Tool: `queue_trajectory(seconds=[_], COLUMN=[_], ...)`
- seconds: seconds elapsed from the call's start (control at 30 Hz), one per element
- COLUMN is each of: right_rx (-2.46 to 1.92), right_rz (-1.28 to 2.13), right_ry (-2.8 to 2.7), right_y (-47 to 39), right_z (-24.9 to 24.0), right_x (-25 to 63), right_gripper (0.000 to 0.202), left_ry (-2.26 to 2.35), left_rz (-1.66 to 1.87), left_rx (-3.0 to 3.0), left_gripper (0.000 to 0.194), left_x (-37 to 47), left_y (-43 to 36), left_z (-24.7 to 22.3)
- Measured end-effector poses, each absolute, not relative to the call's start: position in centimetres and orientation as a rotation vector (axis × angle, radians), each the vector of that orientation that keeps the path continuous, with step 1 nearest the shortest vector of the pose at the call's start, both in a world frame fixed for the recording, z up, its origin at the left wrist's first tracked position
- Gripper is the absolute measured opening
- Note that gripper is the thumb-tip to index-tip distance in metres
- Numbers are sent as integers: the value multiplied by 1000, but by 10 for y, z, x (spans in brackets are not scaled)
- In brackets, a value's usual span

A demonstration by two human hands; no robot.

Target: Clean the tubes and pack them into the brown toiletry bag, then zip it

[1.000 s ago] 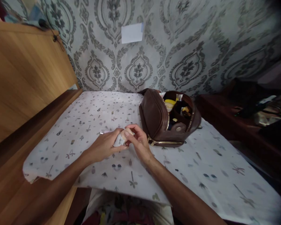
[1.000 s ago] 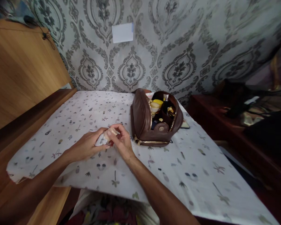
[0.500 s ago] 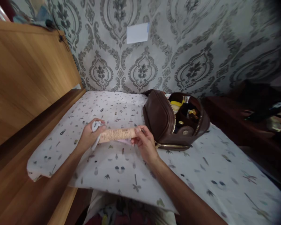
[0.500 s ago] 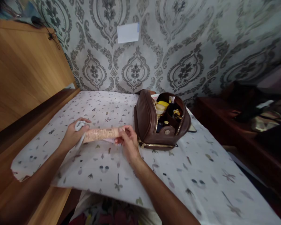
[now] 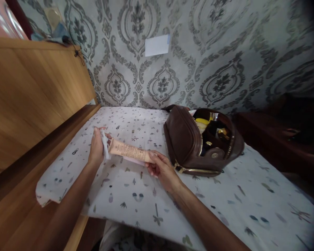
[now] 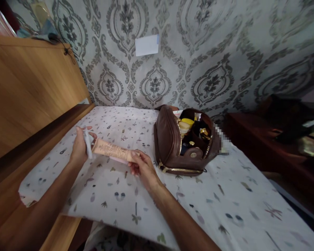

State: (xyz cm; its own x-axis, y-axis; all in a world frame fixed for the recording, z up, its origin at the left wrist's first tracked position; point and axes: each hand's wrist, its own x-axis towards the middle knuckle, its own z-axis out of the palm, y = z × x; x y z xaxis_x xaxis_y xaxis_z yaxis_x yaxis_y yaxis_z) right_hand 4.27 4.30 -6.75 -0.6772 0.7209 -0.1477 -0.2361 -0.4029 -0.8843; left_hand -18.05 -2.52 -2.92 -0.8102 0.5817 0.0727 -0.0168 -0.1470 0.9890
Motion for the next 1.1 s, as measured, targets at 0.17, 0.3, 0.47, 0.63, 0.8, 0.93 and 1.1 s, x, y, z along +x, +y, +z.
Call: queue_trajectory(seconds=[0.17, 0.3, 0.47, 0.63, 0.8, 0.93, 1.1], right_rx=[-670, -598, -567, -536, -495, -429, -429], right_rz=[2113, 2195, 2213, 2190, 2264, 2397, 2428], right_ry=[-1029, -1006, -1276, -1385, -1315, -1169, -1095], right_y=[43, 37, 27, 24, 26, 27, 27], right_z=[-71, -75, -81, -78, -78, -81, -81], right_x=[37, 34, 33, 35, 34, 32, 32], right_gripper=[53, 54, 53, 52, 50, 47, 48], left_ry=[1317, 1095, 1041, 1090, 1132, 1202, 1554], left_rz=[2126, 2047, 1846, 1947, 1950, 1921, 1941], left_rx=[86, -67, 134, 191, 217, 260, 344], left_gripper=[51, 47, 49, 45, 69, 84, 78], left_x=[-172, -149, -106, -98, -121, -133, -135], left_y=[-16, -14, -9, -2, 2, 3, 1], left_z=[-24, -27, -37, -42, -35, -35, -48])
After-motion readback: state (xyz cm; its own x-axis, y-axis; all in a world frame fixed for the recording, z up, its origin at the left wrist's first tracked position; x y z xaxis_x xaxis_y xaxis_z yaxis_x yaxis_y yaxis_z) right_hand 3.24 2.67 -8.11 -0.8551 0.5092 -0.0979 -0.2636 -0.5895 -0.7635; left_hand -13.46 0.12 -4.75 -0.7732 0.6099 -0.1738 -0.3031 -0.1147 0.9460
